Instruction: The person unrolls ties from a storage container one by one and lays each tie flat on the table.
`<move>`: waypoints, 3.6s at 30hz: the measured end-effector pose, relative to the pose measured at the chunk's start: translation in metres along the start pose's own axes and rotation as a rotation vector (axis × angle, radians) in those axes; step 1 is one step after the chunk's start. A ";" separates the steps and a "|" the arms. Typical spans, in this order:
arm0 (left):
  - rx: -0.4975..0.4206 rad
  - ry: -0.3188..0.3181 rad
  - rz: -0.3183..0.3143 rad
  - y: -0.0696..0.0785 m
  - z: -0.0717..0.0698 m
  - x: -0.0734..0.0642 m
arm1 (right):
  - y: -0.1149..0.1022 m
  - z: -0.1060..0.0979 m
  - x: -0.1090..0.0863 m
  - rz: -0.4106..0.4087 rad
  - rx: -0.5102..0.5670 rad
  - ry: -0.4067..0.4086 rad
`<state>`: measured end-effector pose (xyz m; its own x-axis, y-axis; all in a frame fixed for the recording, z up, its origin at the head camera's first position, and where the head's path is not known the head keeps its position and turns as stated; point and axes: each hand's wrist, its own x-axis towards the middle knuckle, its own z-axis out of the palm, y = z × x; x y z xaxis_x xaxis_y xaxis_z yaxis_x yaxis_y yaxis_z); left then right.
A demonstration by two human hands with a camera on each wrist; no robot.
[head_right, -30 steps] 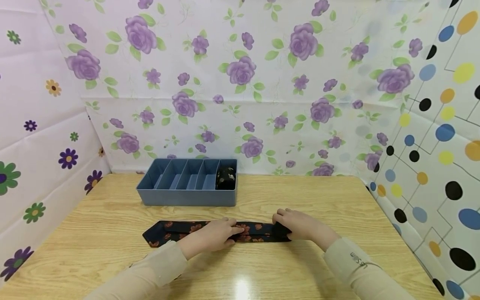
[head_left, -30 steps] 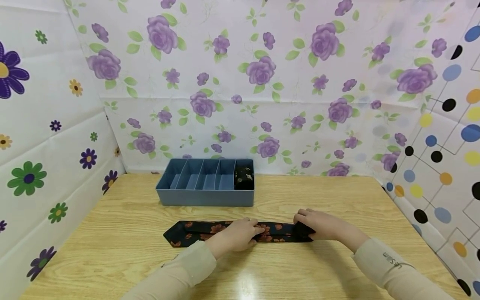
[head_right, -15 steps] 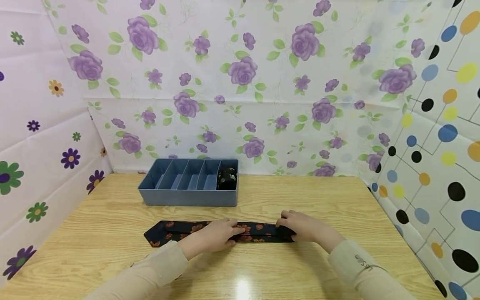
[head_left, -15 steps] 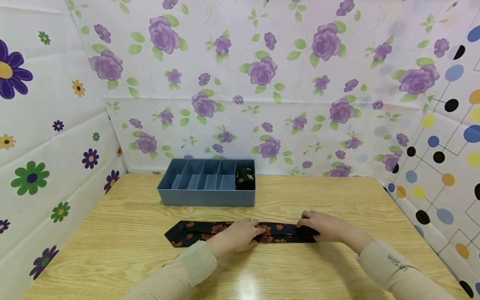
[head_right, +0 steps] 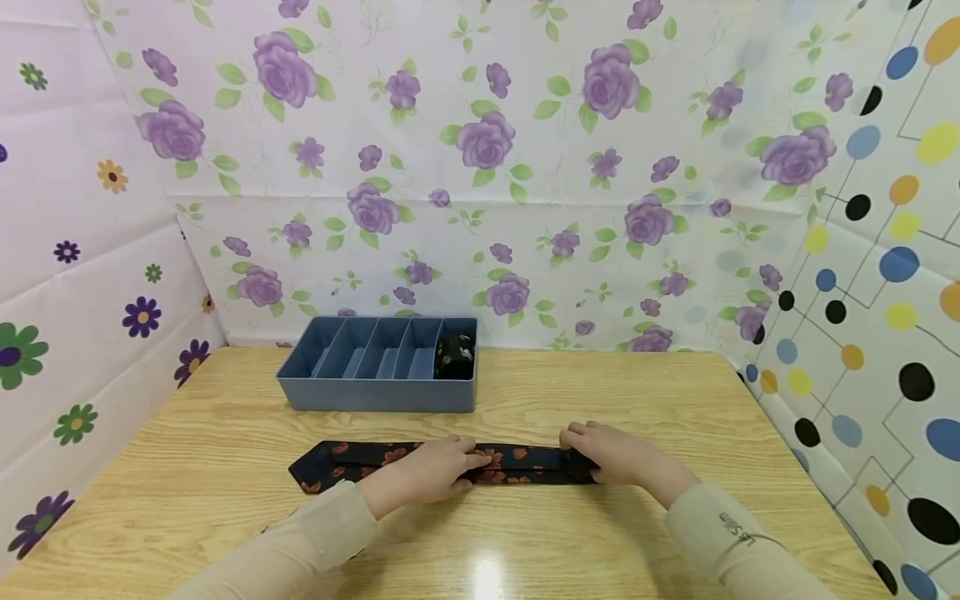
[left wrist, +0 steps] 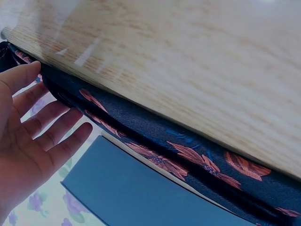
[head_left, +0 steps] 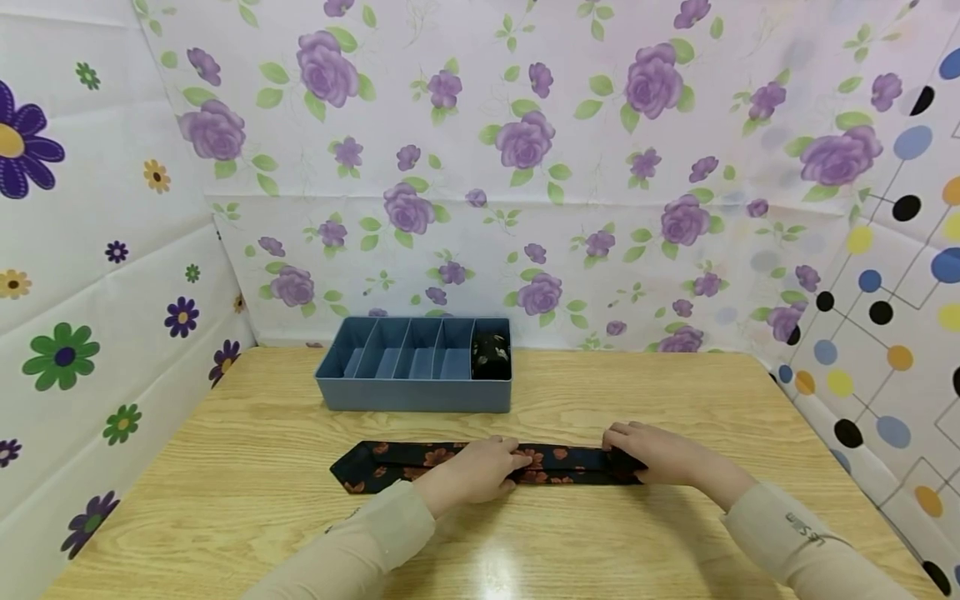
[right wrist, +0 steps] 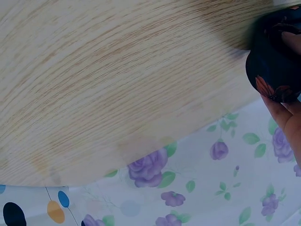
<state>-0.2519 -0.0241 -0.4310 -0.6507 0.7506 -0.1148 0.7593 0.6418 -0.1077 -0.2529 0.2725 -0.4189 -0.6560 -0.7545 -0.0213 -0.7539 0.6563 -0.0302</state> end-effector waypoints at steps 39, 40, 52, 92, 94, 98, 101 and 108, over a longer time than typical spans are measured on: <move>0.042 -0.025 -0.014 0.004 -0.001 0.001 | 0.015 0.006 -0.024 0.048 -0.003 0.040; 0.041 -0.023 -0.014 0.004 0.000 0.000 | 0.015 0.006 -0.025 0.048 0.003 0.043; 0.010 0.033 -0.002 0.001 0.006 -0.004 | 0.018 0.000 -0.026 0.021 -0.008 0.054; -0.245 -0.143 0.125 0.039 0.002 0.044 | 0.024 0.006 -0.028 0.115 -0.018 0.021; -0.255 -0.145 0.122 0.041 0.003 0.045 | 0.024 0.006 -0.031 0.118 -0.010 0.017; -0.262 -0.147 0.112 0.043 0.002 0.047 | 0.026 0.006 -0.035 0.126 0.003 0.012; -0.252 -0.152 0.108 0.042 0.000 0.047 | 0.026 0.004 -0.036 0.122 0.013 0.003; -0.230 -0.139 0.098 0.039 0.000 0.046 | 0.028 0.001 -0.036 0.119 0.081 0.000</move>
<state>-0.2521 0.0358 -0.4408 -0.5571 0.7921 -0.2493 0.7898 0.5982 0.1357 -0.2505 0.3184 -0.4203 -0.7403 -0.6716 -0.0292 -0.6656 0.7384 -0.1081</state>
